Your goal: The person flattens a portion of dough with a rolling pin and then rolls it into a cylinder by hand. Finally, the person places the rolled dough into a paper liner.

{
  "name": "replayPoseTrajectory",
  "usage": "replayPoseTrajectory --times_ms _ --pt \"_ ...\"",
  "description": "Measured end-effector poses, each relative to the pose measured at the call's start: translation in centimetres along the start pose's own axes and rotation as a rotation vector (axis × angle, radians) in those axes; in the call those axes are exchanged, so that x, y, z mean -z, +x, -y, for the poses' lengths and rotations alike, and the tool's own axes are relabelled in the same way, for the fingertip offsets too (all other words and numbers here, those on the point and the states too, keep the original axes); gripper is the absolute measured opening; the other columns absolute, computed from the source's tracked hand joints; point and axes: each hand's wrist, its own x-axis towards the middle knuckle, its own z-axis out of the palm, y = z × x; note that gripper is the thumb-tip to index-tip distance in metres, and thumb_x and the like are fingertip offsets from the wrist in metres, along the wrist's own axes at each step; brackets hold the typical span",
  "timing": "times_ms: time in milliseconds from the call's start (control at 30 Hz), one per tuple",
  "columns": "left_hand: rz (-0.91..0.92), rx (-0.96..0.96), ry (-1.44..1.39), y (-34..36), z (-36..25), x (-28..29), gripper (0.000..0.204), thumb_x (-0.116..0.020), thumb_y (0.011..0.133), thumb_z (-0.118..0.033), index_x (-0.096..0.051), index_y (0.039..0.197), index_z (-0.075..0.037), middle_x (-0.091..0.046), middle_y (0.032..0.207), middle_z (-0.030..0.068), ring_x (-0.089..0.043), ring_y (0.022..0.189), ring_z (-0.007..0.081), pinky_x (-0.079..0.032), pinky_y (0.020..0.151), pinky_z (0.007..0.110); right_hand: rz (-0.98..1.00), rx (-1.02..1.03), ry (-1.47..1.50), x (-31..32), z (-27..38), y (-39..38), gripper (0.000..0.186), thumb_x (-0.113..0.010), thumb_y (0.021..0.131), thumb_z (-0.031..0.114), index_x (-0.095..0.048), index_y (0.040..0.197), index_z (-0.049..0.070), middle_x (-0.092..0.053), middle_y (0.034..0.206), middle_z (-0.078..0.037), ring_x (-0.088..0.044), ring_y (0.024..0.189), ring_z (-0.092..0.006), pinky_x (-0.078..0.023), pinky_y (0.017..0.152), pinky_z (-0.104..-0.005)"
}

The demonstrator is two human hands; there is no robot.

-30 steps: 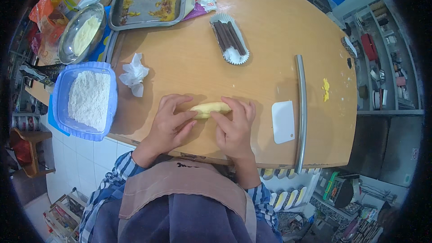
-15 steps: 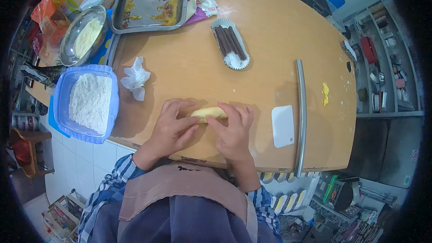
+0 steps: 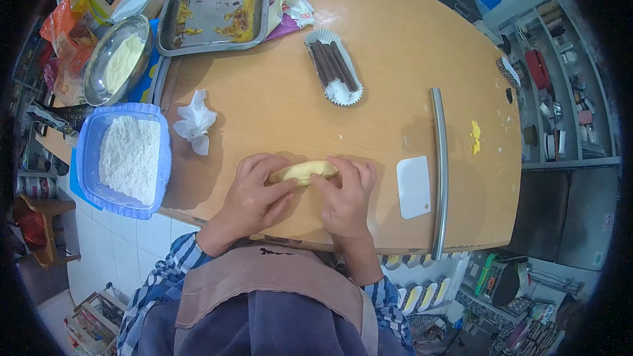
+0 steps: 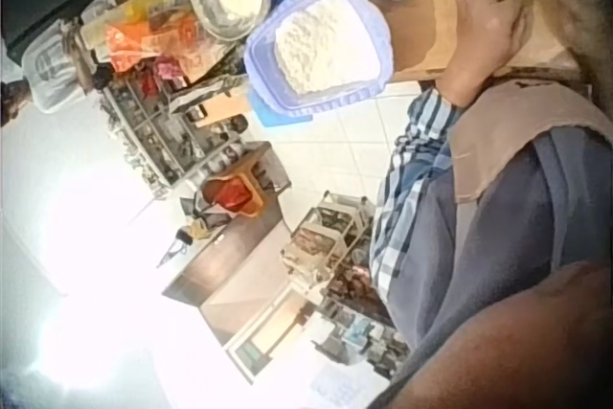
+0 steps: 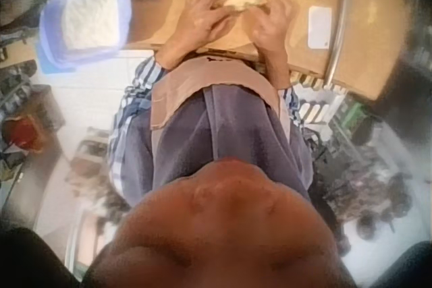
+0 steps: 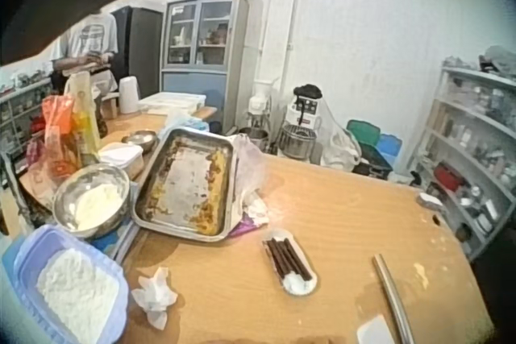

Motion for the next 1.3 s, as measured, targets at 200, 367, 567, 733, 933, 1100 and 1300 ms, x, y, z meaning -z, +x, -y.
replayPoseTrajectory --times_ms 200,367,567,733,933,1100,1300 --pt "0.007 0.022 0.013 -0.1 0.1 0.0 0.028 -0.075 0.07 -0.007 -0.071 0.097 -0.006 -0.061 0.116 0.015 -0.056 0.106 0.0345 -0.044 0.09 0.044 -0.022 -0.015 0.001 0.4 -0.1 0.1 0.031 -0.058 0.065 0.0 -0.074 0.09 0.01 -0.061 0.116 -0.013 -0.053 0.106 -0.0325 -0.029 0.102 -0.0549" --pt "0.003 0.025 0.011 -0.1 0.2 -0.1 0.028 -0.075 0.07 -0.007 -0.071 0.097 -0.006 -0.061 0.116 0.0155 -0.056 0.106 0.0349 -0.045 0.091 0.044 -0.094 -0.014 0.005 0.4 0.0 0.1 0.031 -0.057 0.064 0.0 -0.073 0.089 0.009 -0.061 0.116 -0.014 -0.053 0.105 -0.033 -0.03 0.101 -0.0552" --pt "0.01 0.032 0.004 -0.1 0.1 0.1 0.027 -0.074 0.071 -0.007 -0.07 0.098 -0.005 -0.061 0.116 0.0169 -0.056 0.106 0.0357 -0.045 0.091 0.044 -0.109 -0.033 -0.006 0.3 -0.2 -0.1 0.031 -0.057 0.064 -0.001 -0.073 0.087 0.009 -0.06 0.115 -0.015 -0.053 0.104 -0.0335 -0.031 0.099 -0.0547" --pt "0.016 0.031 0.005 -0.1 0.3 0.1 0.027 -0.074 0.072 -0.009 -0.07 0.099 -0.005 -0.06 0.117 0.0178 -0.055 0.107 0.0365 -0.045 0.092 0.045 -0.089 -0.042 0.001 0.6 -0.2 0.0 0.03 -0.058 0.064 -0.003 -0.072 0.087 0.01 -0.061 0.115 -0.014 -0.052 0.105 -0.0338 -0.031 0.098 -0.0534" --pt "0.016 0.041 0.005 -0.1 0.2 0.2 0.027 -0.074 0.072 -0.008 -0.071 0.098 -0.005 -0.06 0.117 0.0184 -0.055 0.107 0.0374 -0.046 0.091 0.045 -0.204 -0.107 -0.056 0.5 -0.6 -0.2 0.027 -0.058 0.065 -0.004 -0.072 0.084 0.008 -0.061 0.114 -0.013 -0.052 0.104 -0.0329 -0.033 0.096 -0.0502" --pt "0.017 0.05 -0.006 -0.2 0.2 0.2 0.027 -0.075 0.072 -0.008 -0.071 0.098 -0.005 -0.06 0.116 0.0184 -0.055 0.108 0.0374 -0.046 0.092 0.045 -0.246 -0.187 -0.008 0.4 -1.0 -0.3 0.028 -0.055 0.064 -0.007 -0.071 0.084 0.006 -0.061 0.113 -0.011 -0.05 0.105 -0.0328 -0.035 0.095 -0.0435" --pt "0.018 0.054 -0.019 -0.1 0.2 0.2 0.026 -0.076 0.072 -0.008 -0.071 0.098 -0.005 -0.06 0.117 0.0185 -0.055 0.108 0.0376 -0.046 0.092 0.045 -0.203 -0.225 -0.032 0.6 -1.2 -0.4 0.031 -0.055 0.063 -0.009 -0.071 0.085 0.006 -0.062 0.113 -0.012 -0.051 0.104 -0.0331 -0.037 0.092 -0.0417"
